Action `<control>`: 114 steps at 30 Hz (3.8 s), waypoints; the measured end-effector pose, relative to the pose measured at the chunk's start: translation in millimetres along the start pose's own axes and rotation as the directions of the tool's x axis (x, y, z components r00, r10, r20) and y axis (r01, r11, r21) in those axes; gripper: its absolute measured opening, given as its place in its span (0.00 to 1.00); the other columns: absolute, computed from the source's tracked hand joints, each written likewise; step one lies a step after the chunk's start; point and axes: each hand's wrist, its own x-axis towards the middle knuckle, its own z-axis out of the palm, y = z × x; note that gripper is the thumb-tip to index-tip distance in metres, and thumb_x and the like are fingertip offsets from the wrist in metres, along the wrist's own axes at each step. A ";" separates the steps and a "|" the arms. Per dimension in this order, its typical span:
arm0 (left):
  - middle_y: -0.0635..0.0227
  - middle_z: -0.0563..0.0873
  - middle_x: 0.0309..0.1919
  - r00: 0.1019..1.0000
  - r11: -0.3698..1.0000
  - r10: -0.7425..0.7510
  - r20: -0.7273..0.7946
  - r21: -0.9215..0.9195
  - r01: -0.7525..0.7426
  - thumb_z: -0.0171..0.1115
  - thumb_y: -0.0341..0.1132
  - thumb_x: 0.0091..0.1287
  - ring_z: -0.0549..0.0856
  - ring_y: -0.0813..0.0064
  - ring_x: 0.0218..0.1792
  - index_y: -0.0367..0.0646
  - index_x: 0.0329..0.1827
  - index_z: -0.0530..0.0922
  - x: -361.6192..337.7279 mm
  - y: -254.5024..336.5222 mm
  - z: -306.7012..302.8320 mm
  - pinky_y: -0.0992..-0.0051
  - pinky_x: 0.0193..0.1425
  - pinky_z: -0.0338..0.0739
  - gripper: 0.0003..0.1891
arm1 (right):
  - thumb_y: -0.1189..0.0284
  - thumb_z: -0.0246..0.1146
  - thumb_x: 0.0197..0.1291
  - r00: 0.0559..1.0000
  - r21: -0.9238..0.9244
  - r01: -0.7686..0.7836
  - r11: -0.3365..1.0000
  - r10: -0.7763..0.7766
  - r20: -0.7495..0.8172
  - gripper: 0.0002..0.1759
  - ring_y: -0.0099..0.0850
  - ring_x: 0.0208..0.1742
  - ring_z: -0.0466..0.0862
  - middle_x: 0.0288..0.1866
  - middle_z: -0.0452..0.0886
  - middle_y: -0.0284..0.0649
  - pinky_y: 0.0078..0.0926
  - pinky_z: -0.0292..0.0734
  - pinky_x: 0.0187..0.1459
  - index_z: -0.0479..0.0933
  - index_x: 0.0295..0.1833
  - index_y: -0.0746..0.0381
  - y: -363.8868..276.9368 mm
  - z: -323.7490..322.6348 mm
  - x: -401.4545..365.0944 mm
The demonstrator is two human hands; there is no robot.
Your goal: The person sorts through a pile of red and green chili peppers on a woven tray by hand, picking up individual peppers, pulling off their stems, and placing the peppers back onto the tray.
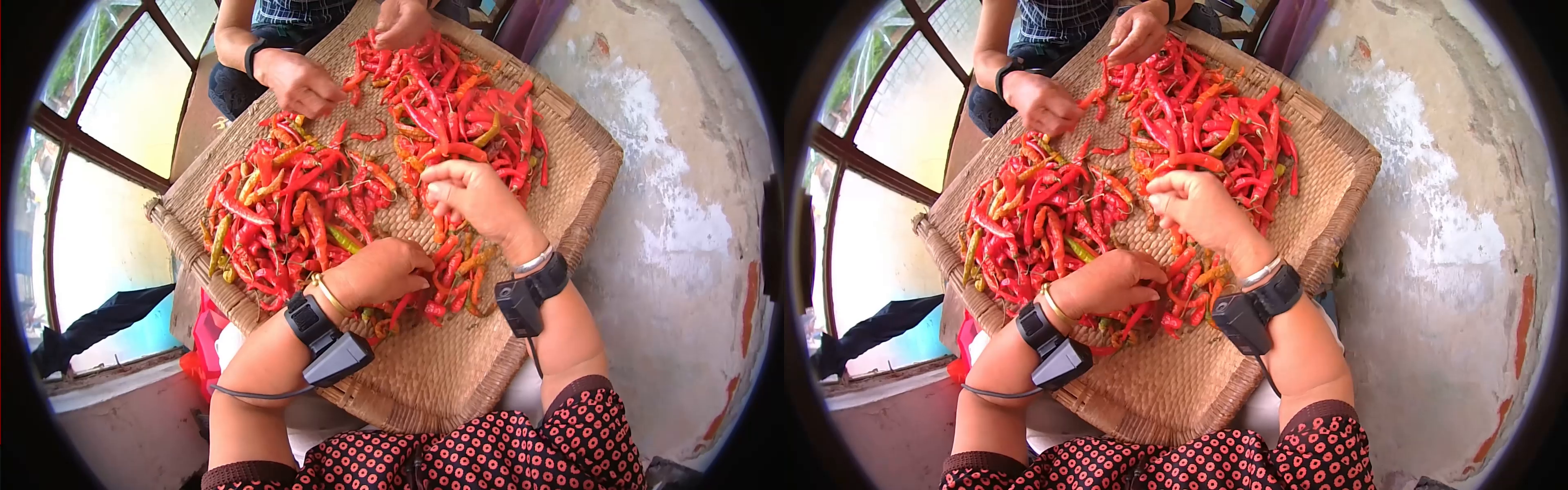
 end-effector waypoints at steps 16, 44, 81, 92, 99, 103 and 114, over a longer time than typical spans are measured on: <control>0.56 0.80 0.42 0.995 0.996 -0.083 0.060 -0.034 0.085 0.60 0.30 0.57 0.81 0.61 0.42 0.35 0.46 0.77 0.7 4.8 -3.5 0.68 0.47 0.75 0.14 | 0.72 0.61 0.56 0.993 -0.478 0.092 0.873 -0.047 0.105 0.13 0.21 0.33 0.78 0.32 0.81 0.36 0.20 0.74 0.38 0.77 0.46 0.67 9.1 5.1 0.5; 0.76 0.82 0.29 0.849 0.559 -0.492 -0.190 -0.817 0.142 0.59 0.31 0.64 0.77 0.89 0.27 0.39 0.44 0.81 -3.4 18.0 -48.3 0.85 0.34 0.73 0.09 | 0.70 0.62 0.55 0.986 -0.196 -0.073 0.978 0.100 0.132 0.09 0.18 0.23 0.76 0.24 0.78 0.31 0.18 0.71 0.26 0.78 0.37 0.66 -7.2 3.8 -1.6; 0.61 0.82 0.32 0.563 0.804 -0.128 -0.817 0.247 0.541 0.63 0.33 0.55 0.81 0.61 0.34 0.41 0.34 0.79 -37.3 0.1 -88.8 0.66 0.38 0.75 0.07 | 0.68 0.55 0.63 0.919 0.507 0.369 0.779 -0.225 -0.322 0.33 0.24 0.31 0.81 0.41 0.79 0.44 0.18 0.76 0.30 0.50 0.70 0.62 -11.9 -14.8 0.0; 0.71 0.81 0.38 0.838 0.479 -0.171 -0.517 0.700 0.530 0.64 0.36 0.50 0.75 0.70 0.46 0.48 0.36 0.81 -18.4 -26.9 -58.0 0.63 0.56 0.64 0.10 | 0.68 0.55 0.64 0.950 0.462 0.307 0.832 -0.239 -0.200 0.24 0.22 0.32 0.80 0.39 0.80 0.41 0.17 0.76 0.35 0.63 0.63 0.66 -1.4 -7.0 1.9; 0.64 0.82 0.26 0.760 0.914 0.154 -0.631 0.384 0.134 0.68 0.30 0.49 0.81 0.65 0.29 0.41 0.41 0.78 -8.2 7.4 -59.0 0.70 0.34 0.76 0.15 | 0.74 0.62 0.58 0.968 0.110 0.233 0.966 -0.241 0.073 0.22 0.16 0.34 0.77 0.36 0.77 0.33 0.15 0.74 0.37 0.69 0.58 0.66 -4.5 25.7 -3.7; 0.63 0.84 0.26 0.768 0.996 -0.083 -0.636 -0.028 0.084 0.68 0.27 0.50 0.85 0.71 0.27 0.41 0.51 0.71 -2.9 17.4 -45.0 0.75 0.32 0.78 0.23 | 0.72 0.63 0.58 0.963 0.149 0.265 0.953 -0.269 0.012 0.21 0.16 0.33 0.76 0.34 0.77 0.32 0.14 0.74 0.34 0.70 0.56 0.66 -5.5 30.5 -8.5; 0.56 0.81 0.34 0.806 0.764 -0.267 -0.529 0.393 0.512 0.66 0.39 0.53 0.81 0.58 0.37 0.38 0.45 0.76 -19.9 -15.0 -59.9 0.63 0.41 0.75 0.20 | 0.74 0.58 0.60 0.926 0.193 0.283 0.940 -0.215 -0.311 0.07 0.17 0.24 0.76 0.28 0.78 0.34 0.14 0.72 0.25 0.74 0.41 0.66 -15.0 -8.0 -7.9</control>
